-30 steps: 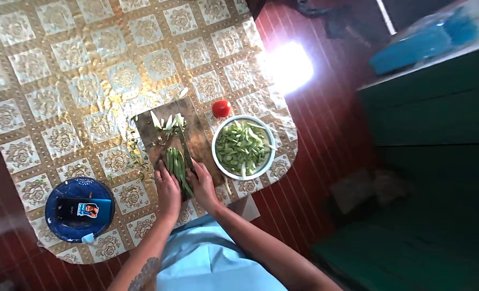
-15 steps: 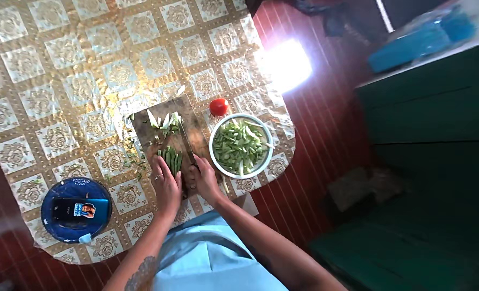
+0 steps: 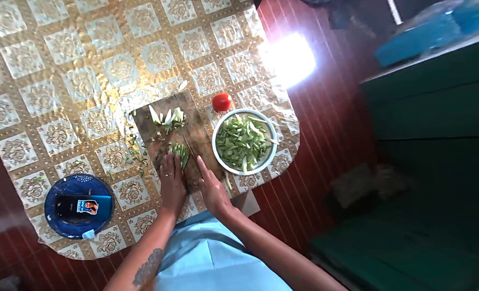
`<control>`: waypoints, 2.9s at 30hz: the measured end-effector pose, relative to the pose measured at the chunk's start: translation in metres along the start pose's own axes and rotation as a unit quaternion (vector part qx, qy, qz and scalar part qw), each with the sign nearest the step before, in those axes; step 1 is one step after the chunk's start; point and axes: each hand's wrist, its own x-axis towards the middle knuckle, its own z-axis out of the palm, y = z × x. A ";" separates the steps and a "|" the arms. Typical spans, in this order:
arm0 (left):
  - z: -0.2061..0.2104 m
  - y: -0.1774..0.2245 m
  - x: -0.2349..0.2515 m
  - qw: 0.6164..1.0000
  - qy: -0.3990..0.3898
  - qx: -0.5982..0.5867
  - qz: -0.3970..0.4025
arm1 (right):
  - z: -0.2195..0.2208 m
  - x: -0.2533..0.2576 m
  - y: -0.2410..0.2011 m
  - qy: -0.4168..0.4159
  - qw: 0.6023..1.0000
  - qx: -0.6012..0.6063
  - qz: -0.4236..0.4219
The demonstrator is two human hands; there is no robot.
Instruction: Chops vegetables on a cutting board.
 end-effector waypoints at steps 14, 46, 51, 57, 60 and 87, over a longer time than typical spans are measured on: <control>0.001 0.007 0.000 1.000 -0.008 0.016 -0.009 | 0.013 -0.008 -0.006 -0.046 0.994 -0.083 0.047; 0.005 -0.001 0.000 1.000 0.005 0.013 0.013 | 0.033 0.022 -0.009 -0.030 0.998 -0.048 0.036; 0.006 -0.003 -0.001 1.000 0.014 0.018 0.021 | 0.029 -0.002 0.005 0.008 0.998 -0.057 0.007; 0.009 -0.005 -0.002 0.999 0.025 0.009 0.032 | 0.026 -0.004 -0.006 0.014 0.998 -0.064 -0.011; 0.008 -0.005 -0.002 0.999 0.033 0.000 0.030 | 0.028 -0.002 -0.007 -0.008 0.998 -0.063 0.000; 0.007 -0.005 -0.001 0.999 0.031 -0.001 0.026 | 0.038 -0.009 0.001 0.049 0.997 -0.047 -0.048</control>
